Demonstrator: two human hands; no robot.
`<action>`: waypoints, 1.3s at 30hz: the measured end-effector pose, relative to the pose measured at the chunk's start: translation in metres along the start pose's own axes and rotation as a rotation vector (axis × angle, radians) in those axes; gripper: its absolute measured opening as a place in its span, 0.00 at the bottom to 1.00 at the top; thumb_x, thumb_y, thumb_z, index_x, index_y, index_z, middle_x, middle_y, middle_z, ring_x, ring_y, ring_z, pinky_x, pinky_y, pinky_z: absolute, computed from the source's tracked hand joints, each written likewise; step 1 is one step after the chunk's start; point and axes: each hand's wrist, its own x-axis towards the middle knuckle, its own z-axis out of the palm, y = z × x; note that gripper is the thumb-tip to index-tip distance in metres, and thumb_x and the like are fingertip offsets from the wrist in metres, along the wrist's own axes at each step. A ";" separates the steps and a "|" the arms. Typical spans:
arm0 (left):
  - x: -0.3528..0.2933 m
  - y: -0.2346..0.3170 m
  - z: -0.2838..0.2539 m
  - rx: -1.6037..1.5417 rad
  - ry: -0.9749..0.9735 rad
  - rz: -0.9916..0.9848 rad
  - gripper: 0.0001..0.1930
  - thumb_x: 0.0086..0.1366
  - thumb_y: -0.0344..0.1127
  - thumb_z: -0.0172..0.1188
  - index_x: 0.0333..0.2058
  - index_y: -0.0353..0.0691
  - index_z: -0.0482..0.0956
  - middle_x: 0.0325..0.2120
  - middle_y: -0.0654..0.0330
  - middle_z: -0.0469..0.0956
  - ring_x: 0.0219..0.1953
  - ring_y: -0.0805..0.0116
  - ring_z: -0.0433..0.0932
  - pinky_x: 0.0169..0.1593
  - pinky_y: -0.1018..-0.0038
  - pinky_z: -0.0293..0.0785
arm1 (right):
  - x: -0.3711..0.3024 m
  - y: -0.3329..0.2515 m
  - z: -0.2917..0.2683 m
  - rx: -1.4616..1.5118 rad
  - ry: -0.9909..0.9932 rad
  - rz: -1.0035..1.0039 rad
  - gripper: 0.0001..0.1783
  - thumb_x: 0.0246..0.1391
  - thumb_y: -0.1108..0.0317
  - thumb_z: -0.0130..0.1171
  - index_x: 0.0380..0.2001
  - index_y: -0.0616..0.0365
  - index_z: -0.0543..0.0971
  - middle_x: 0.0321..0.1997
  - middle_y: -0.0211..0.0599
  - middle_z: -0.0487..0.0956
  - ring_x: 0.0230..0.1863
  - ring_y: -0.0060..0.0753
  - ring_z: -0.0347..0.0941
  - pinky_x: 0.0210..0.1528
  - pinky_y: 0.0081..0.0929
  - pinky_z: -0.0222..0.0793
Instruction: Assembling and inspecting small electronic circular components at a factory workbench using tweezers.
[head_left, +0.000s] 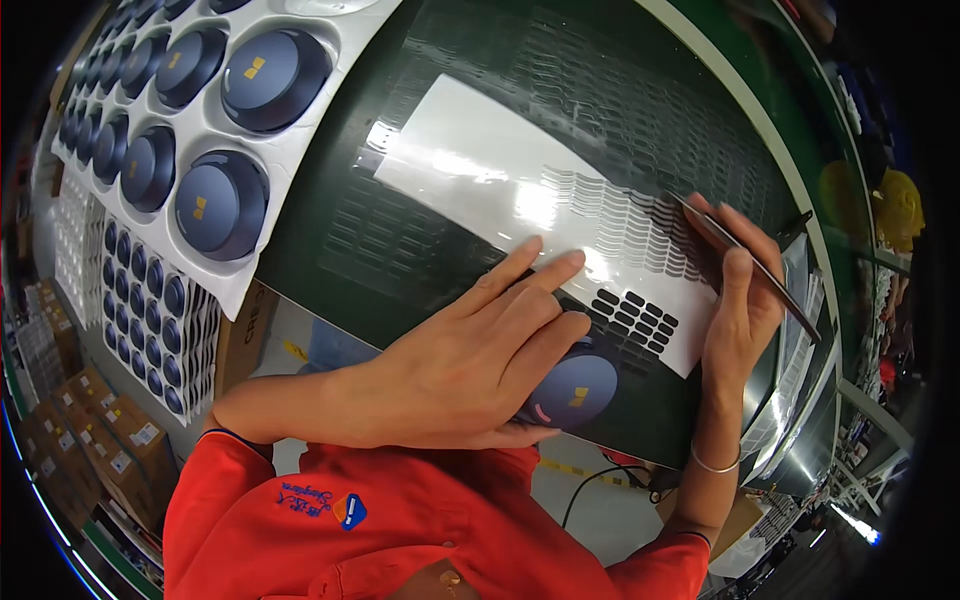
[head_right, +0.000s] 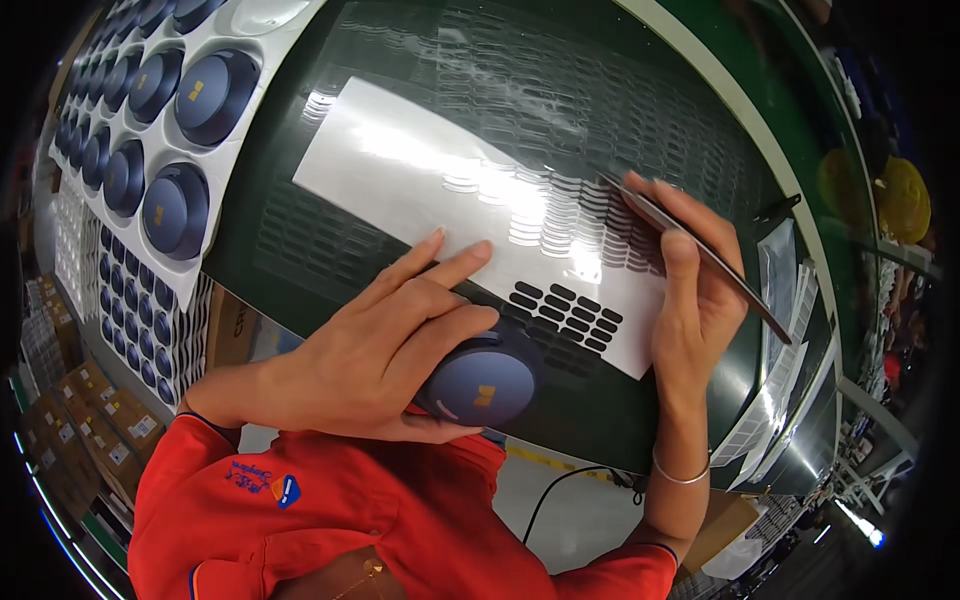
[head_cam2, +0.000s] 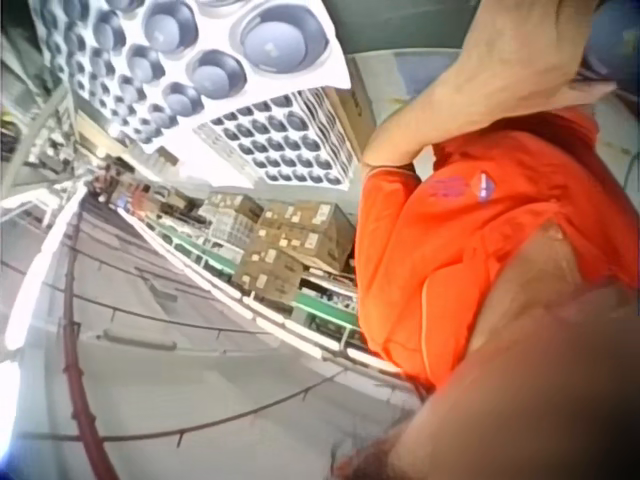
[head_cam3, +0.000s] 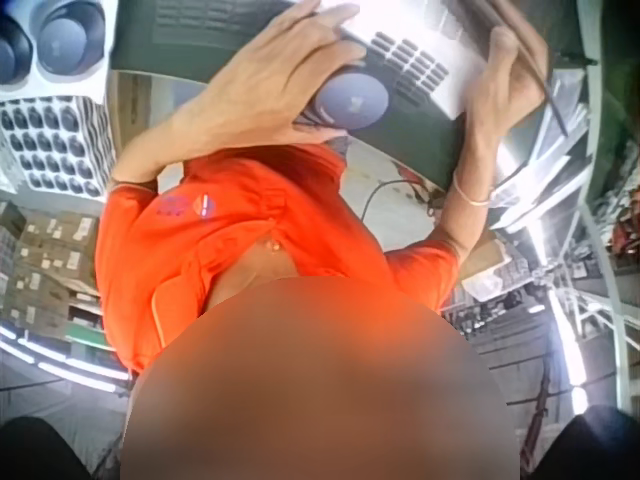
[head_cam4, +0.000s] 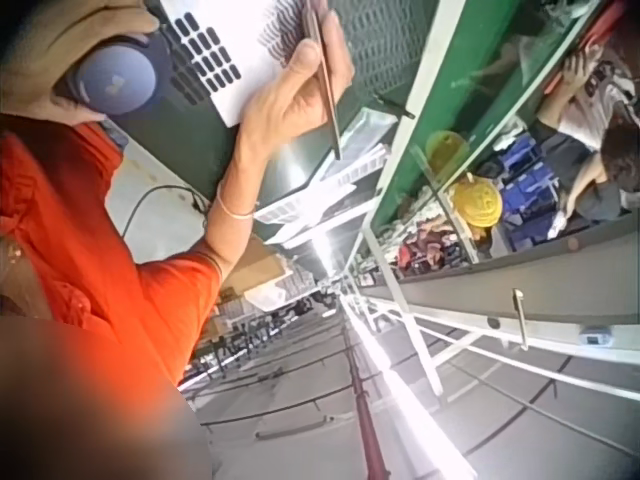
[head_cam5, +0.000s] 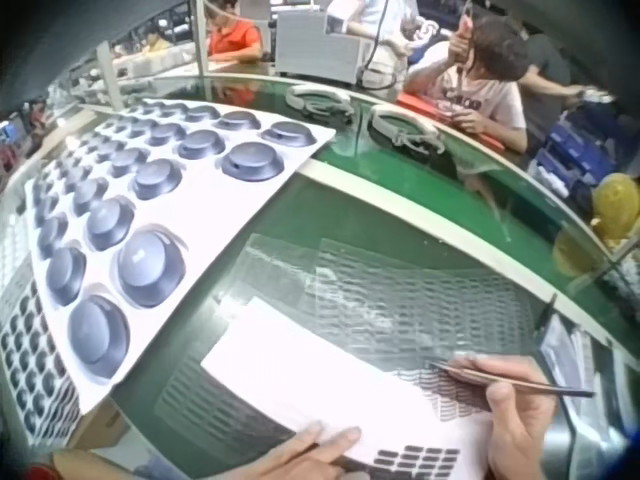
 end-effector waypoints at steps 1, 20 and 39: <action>0.000 0.001 0.002 -0.006 -0.004 0.001 0.36 0.48 0.43 0.75 0.49 0.25 0.71 0.43 0.45 0.70 0.62 0.41 0.67 0.64 0.44 0.60 | -0.008 0.001 -0.004 -0.009 0.043 0.022 0.19 0.69 0.62 0.46 0.53 0.67 0.71 0.54 0.59 0.76 0.56 0.47 0.75 0.62 0.38 0.68; -0.021 -0.001 -0.011 -0.030 -0.131 0.019 0.36 0.50 0.47 0.75 0.50 0.29 0.71 0.41 0.49 0.73 0.61 0.42 0.69 0.67 0.46 0.54 | -0.016 -0.040 0.014 0.417 -0.152 0.310 0.12 0.49 0.83 0.64 0.38 0.67 0.73 0.37 0.48 0.81 0.40 0.32 0.80 0.44 0.23 0.76; -0.011 -0.004 -0.002 -0.002 -0.100 0.044 0.35 0.50 0.45 0.73 0.50 0.29 0.69 0.39 0.47 0.74 0.58 0.45 0.72 0.62 0.49 0.66 | -0.013 -0.029 0.022 0.279 -0.164 0.374 0.10 0.54 0.81 0.59 0.37 0.64 0.70 0.38 0.48 0.79 0.35 0.27 0.77 0.38 0.18 0.74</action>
